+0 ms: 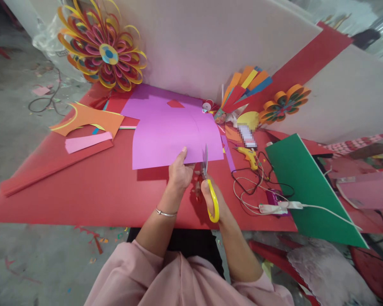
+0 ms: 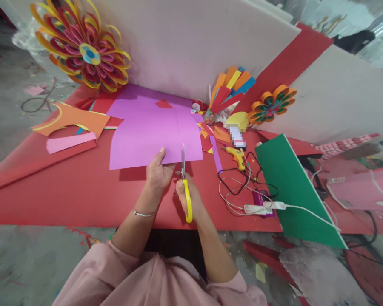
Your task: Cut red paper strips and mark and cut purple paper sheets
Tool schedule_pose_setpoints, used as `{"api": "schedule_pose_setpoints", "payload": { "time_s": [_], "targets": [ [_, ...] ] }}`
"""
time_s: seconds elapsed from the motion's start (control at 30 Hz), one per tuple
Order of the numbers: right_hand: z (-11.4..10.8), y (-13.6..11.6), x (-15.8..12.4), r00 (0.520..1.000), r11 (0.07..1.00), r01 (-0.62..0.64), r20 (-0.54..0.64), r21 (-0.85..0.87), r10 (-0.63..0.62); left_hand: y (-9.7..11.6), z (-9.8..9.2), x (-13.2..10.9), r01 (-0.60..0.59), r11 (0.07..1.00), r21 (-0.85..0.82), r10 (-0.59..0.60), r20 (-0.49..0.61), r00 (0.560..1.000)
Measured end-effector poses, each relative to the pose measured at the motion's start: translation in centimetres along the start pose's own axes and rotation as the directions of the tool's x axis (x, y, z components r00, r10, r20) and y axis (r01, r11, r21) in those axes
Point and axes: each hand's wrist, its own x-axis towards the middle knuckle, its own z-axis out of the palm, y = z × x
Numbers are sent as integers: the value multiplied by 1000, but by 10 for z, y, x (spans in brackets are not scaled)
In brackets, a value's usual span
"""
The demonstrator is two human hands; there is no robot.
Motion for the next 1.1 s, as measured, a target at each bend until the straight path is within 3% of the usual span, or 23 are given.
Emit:
{"api": "schedule_pose_setpoints", "payload": {
  "time_s": [0.47, 1.1],
  "targets": [
    [3, 3, 0, 997, 982, -72, 33, 176, 67, -1, -3, 3, -11, 1000, 2, 10, 14, 1000],
    [3, -10, -2, 989, 975, -145, 11, 171, 145, 1, -2, 1, -6, 1000, 17, 6, 8, 1000]
  ]
}}
